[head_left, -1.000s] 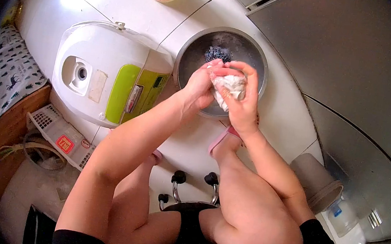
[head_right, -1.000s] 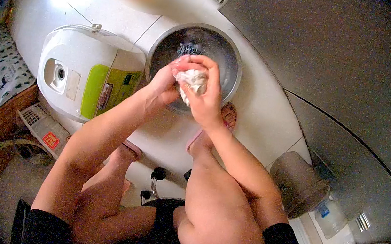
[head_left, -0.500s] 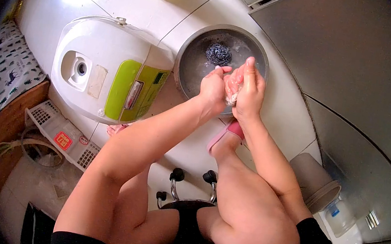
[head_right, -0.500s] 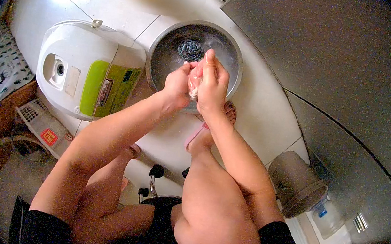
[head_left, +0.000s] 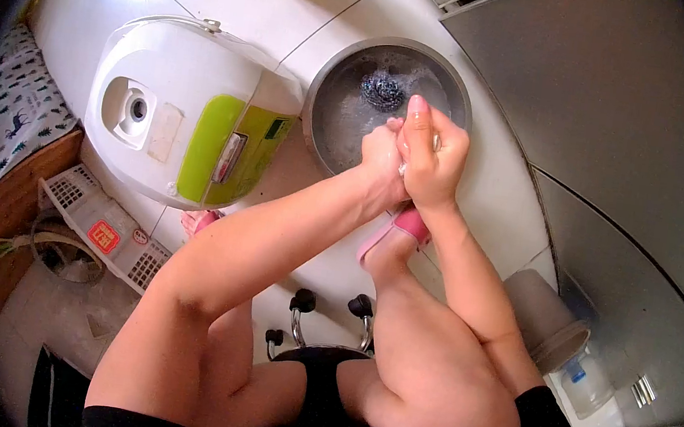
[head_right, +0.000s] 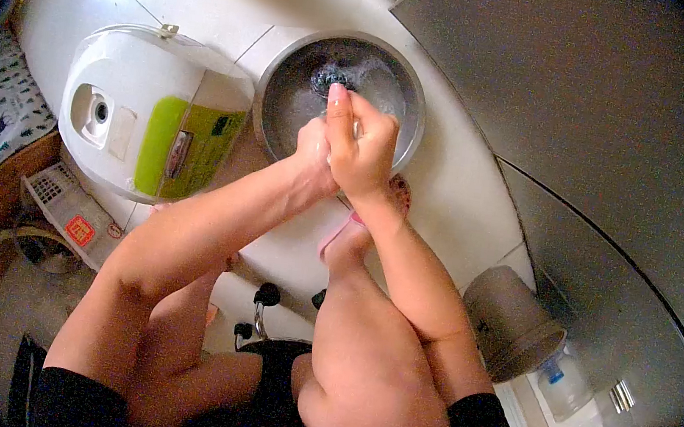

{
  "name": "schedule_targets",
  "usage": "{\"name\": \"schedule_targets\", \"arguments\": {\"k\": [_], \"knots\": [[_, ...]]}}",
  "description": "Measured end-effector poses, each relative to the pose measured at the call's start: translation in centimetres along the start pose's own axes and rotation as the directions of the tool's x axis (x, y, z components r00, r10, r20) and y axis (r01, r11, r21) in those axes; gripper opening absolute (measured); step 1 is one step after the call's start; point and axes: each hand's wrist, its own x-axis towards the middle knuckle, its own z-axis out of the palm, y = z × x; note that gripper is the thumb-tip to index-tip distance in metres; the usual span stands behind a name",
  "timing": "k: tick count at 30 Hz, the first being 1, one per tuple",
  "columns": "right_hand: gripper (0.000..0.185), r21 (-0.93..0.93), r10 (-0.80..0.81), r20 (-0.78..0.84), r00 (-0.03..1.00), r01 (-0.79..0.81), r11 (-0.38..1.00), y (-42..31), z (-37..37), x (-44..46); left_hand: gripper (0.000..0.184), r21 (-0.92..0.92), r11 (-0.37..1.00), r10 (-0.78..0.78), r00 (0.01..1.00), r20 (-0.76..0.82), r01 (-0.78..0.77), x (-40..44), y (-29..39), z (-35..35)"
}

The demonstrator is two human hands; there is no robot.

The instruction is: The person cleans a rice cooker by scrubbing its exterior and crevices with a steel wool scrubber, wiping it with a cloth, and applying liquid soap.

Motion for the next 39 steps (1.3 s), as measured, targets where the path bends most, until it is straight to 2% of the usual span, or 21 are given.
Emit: {"name": "schedule_targets", "arguments": {"k": [2, 5, 6, 9, 12, 15, 17, 18, 19, 20, 21, 23, 24, 27, 28, 29, 31, 32, 34, 37, 39], "knots": [[0.042, 0.155, 0.112, 0.034, 0.993, -0.116, 0.981, 0.9, -0.4, 0.1, 0.019, 0.021, 0.999, 0.031, 0.999, -0.014, -0.031, 0.1, 0.1, 0.2], [0.030, 0.386, 0.254, 0.058, 0.965, -0.256, 0.886, 3.2, -1.2, 0.9, 0.026, 0.187, 0.968, 0.125, 0.967, 0.224, -0.168, 4.1, -0.1, -4.0], [0.022, 0.251, 0.309, 0.068, 0.949, -0.316, 0.915, 4.2, -2.5, 0.9, 0.023, 0.339, 0.933, 0.044, 0.973, 0.227, -0.121, 2.4, 1.5, -3.7], [0.025, 0.129, 0.472, 0.089, 0.877, -0.480, 0.868, 5.7, -5.4, -0.4, 0.033, 0.474, 0.868, 0.012, 0.962, 0.274, -0.146, -0.8, 4.6, -4.2], [0.041, 0.254, 0.373, 0.211, 0.903, -0.419, 0.872, 0.8, -6.8, -1.9, 0.045, 0.440, 0.834, 0.094, 0.872, 0.481, -0.333, -4.0, 5.7, -4.7], [0.044, 0.085, 0.316, 0.278, 0.907, -0.351, 0.932, 0.9, -7.4, -1.9, 0.052, 0.527, 0.792, 0.048, 0.891, 0.451, -0.310, -2.5, 5.3, -6.5], [0.040, -0.209, 0.316, 0.267, 0.911, -0.265, 0.941, 3.7, -7.3, -1.9, 0.049, 0.508, 0.811, 0.059, 0.905, 0.421, -0.289, -2.2, 4.4, -7.2], [0.034, -0.172, 0.352, 0.232, 0.907, -0.317, 0.932, 2.0, -7.0, -2.1, 0.048, 0.492, 0.819, 0.078, 0.906, 0.415, -0.296, -1.7, 4.2, -7.0], [0.032, -0.164, 0.285, 0.214, 0.934, -0.254, 0.953, 1.2, -7.0, -2.1, 0.047, 0.475, 0.829, 0.090, 0.910, 0.405, -0.294, -1.7, 4.2, -6.4], [0.031, -0.074, 0.204, 0.252, 0.946, -0.191, 0.979, 0.4, -7.3, -2.2, 0.049, 0.515, 0.783, 0.068, 0.870, 0.488, -0.350, -2.1, 4.5, -6.5], [0.029, 0.019, 0.117, 0.280, 0.953, -0.128, 0.992, -0.1, -7.7, -2.2, 0.050, 0.545, 0.780, 0.041, 0.894, 0.445, -0.307, -2.8, 4.5, -5.8], [0.029, -0.125, 0.143, 0.308, 0.941, -0.109, 0.986, 1.7, -8.2, -1.4, 0.052, 0.597, 0.769, 0.000, 0.934, 0.356, -0.228, -3.8, 4.3, -4.5], [0.029, -0.196, 0.165, 0.324, 0.932, -0.105, 0.975, 2.2, -8.2, -1.4, 0.070, 0.596, 0.791, -0.090, 0.938, 0.336, -0.138, -2.7, 4.5, -4.9], [0.029, -0.222, 0.300, 0.214, 0.930, -0.252, 0.942, 0.0, -6.9, -2.3, 0.073, 0.589, 0.742, -0.016, 0.870, 0.493, -0.320, 0.1, 3.3, -6.4], [0.029, -0.259, 0.339, 0.240, 0.910, -0.276, 0.925, -0.9, -7.1, -2.6, 0.063, 0.619, 0.700, -0.002, 0.865, 0.501, -0.357, -2.1, 3.9, -5.3], [0.029, -0.233, 0.378, 0.259, 0.889, -0.322, 0.918, -2.1, -6.7, -2.9, 0.064, 0.527, 0.756, 0.030, 0.825, 0.564, -0.388, -2.4, 3.6, -5.2], [0.029, -0.192, 0.455, 0.292, 0.842, -0.415, 0.890, -4.5, -6.1, -3.0, 0.064, 0.519, 0.645, 0.092, 0.731, 0.676, -0.561, -4.0, 4.5, -4.7], [0.029, -0.155, 0.449, 0.387, 0.806, -0.423, 0.893, -5.5, -5.9, -2.3, 0.062, 0.574, 0.519, 0.079, 0.705, 0.705, -0.633, -5.7, 5.8, -4.5], [0.028, -0.094, 0.428, 0.552, 0.716, -0.457, 0.884, -6.8, -6.0, -1.3, 0.064, 0.534, 0.550, 0.058, 0.667, 0.743, -0.642, -8.9, 8.3, -4.9], [0.025, 0.209, 0.226, 0.599, 0.768, -0.422, 0.882, -7.2, -4.9, -0.2, 0.062, 0.458, 0.579, 0.126, 0.629, 0.767, -0.675, -13.8, 11.9, -6.8], [0.035, 0.247, 0.193, 0.650, 0.735, -0.444, 0.861, -7.9, -2.6, 0.8, 0.065, 0.512, 0.528, 0.147, 0.666, 0.731, -0.678, -15.7, 13.8, -9.5]]}}
